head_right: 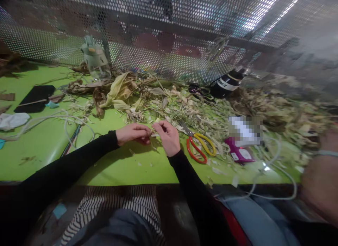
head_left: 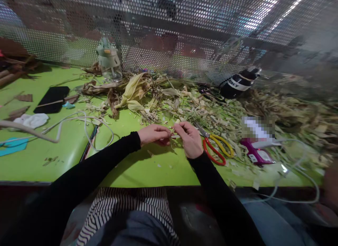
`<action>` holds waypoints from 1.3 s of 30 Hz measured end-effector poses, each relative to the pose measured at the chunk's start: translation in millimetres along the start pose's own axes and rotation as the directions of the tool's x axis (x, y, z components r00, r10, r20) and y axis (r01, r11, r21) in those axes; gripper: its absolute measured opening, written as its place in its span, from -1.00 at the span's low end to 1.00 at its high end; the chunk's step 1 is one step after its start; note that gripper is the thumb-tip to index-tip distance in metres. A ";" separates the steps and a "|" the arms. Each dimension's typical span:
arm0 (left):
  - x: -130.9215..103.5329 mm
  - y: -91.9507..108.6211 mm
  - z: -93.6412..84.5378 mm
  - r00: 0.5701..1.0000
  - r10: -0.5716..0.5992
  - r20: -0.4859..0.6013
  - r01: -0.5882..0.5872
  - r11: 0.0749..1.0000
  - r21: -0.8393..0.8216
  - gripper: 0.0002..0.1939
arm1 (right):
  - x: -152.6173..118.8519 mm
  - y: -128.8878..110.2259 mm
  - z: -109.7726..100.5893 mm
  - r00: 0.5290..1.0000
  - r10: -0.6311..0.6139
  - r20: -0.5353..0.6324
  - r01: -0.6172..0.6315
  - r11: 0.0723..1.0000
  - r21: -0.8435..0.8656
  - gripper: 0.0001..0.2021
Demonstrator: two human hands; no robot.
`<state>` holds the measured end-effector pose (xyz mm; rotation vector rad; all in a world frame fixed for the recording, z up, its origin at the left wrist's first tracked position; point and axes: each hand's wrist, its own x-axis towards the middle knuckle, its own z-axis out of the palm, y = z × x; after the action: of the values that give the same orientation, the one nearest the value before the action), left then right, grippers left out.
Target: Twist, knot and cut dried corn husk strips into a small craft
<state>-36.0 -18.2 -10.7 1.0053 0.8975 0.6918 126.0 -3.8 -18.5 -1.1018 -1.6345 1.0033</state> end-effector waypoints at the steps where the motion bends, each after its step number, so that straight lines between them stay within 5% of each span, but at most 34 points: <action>1: -0.4 0.3 0.8 1.000 0.000 -0.006 0.000 1.000 -0.014 -0.93 | -0.1 1.4 0.2 1.000 0.012 -0.025 -0.011 0.999 0.032 -0.76; 7: -1.9 0.2 4.3 1.000 -0.011 0.020 0.011 1.000 -0.012 -0.90 | 3.4 4.9 2.0 0.994 0.092 -0.064 -0.081 0.985 0.151 -0.73; 12: -3.7 2.1 1.1 0.999 -0.042 0.027 0.045 0.991 -0.123 -0.78 | 5.7 1.4 1.9 0.983 0.179 0.035 -0.183 0.967 0.178 -0.69; 17: -1.1 1.2 -4.4 0.997 -0.028 -0.067 0.011 0.970 -0.241 -0.80 | 5.1 -2.2 1.4 0.982 0.187 0.014 -0.185 0.959 0.213 -0.65; 23: 7.1 -7.3 -6.3 0.966 0.143 -0.216 -0.200 0.942 -0.270 -0.83 | 5.4 2.2 0.2 0.988 0.122 0.096 -0.110 0.987 -0.117 -0.67; 29: 5.4 -2.1 -1.0 0.923 0.140 -0.359 -0.223 0.954 -0.200 -0.93 | 0.5 0.6 2.3 0.983 0.033 0.180 0.045 0.909 -0.414 -0.67; 34: 7.7 -1.6 2.3 0.906 0.167 -0.388 -0.236 0.962 -0.137 -0.90 | -2.5 -7.3 6.3 0.940 0.003 0.342 0.112 0.942 -0.317 -0.67; 39: 7.7 0.0 -6.8 0.949 0.028 -0.314 -0.139 0.932 -0.336 -0.91 | 2.8 -0.9 3.7 0.982 -0.049 0.181 0.104 0.944 -0.313 -0.72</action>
<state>-38.4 -9.0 -14.7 0.6236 0.9555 1.0626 121.7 -1.9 -18.1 -1.1780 -2.0183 0.8162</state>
